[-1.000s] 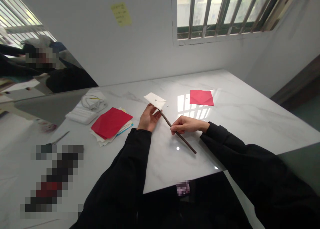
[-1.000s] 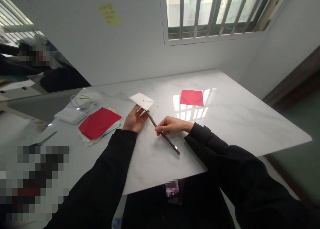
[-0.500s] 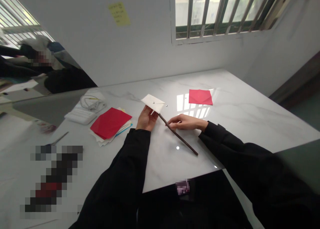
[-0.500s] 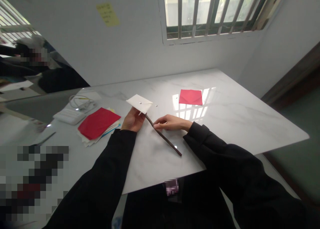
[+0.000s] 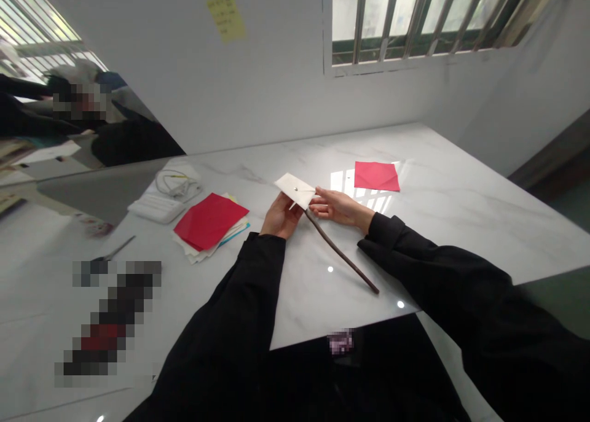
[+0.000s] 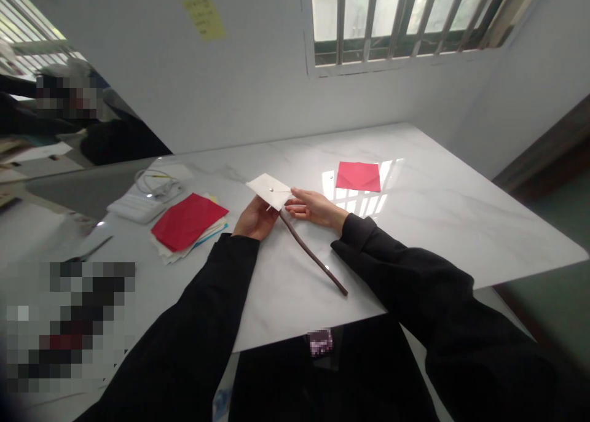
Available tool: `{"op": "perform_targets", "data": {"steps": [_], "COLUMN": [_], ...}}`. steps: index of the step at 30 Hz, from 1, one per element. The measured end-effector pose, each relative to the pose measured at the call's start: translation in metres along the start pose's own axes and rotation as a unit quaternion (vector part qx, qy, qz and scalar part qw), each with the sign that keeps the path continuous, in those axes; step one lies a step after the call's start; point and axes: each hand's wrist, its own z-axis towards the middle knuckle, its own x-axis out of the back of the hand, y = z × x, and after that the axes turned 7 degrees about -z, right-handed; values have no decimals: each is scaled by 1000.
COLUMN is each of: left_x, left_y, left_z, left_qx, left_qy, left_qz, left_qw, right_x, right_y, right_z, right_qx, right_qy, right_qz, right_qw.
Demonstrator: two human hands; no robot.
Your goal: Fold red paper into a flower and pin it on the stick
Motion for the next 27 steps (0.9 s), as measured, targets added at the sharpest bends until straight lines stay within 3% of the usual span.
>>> {"op": "perform_targets", "data": {"steps": [8, 27], "left_x": [-5, 1], "left_y": [-3, -7], "left_z": [0, 1], "left_qx": [17, 25], "left_qy": [-47, -88], "left_qz": [-20, -18], "left_qw": [999, 996], "right_x": [3, -2], "right_y": [-2, -5], "right_z": [-6, -9], "right_qx": [-8, -15], "right_qy": [-43, -37], "right_qz": [16, 21], "right_qw": [999, 999]}}
